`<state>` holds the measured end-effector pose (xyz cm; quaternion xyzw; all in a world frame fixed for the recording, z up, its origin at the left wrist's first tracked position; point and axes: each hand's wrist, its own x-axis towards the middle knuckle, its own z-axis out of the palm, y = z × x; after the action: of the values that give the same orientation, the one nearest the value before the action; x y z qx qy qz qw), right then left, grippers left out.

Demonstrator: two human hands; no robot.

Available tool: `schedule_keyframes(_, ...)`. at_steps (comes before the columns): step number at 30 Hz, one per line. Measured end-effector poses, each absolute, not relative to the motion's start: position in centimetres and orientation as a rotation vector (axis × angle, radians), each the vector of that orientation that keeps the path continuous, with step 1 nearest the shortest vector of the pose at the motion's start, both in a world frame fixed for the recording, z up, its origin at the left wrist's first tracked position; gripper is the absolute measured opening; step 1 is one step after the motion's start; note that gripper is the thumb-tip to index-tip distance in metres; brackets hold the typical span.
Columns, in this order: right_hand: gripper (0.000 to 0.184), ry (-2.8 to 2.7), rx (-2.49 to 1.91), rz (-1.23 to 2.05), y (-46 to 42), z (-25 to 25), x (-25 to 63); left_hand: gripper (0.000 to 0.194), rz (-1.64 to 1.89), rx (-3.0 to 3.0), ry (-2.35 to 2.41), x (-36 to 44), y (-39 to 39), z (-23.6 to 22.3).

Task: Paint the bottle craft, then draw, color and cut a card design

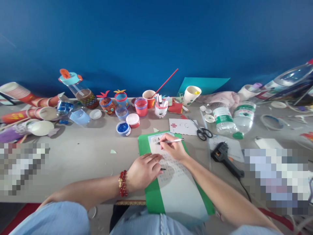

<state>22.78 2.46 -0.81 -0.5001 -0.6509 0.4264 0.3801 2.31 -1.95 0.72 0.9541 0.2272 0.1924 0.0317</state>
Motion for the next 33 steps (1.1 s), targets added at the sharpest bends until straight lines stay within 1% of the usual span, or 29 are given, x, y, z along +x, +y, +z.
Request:
schedule_keyframes(7, 0.007, -1.68, -1.27, 1.075, 2.48, -0.88, 22.82, 0.02, 0.635, 2.961, 0.708, 2.37, -2.0, 0.77)
schedule_keyframes(25, 0.008, -1.712, -1.271, 1.056, 2.55, -0.67, 22.65, 0.021, 0.608, 2.96, 0.708, 2.4, -1.85, 0.89)
schedule_keyframes(29, 0.013, -1.725, -1.24, 1.069, 2.58, -0.45, 22.57, 0.017, 0.536, 2.934, 0.722, 2.28, -1.82, 0.87)
schedule_keyframes(33, 0.014, -1.765, -1.236, 0.978, 2.58, -0.17, 22.51, 0.015, 0.475, 2.937, 0.759, 2.26, -1.78, 0.88)
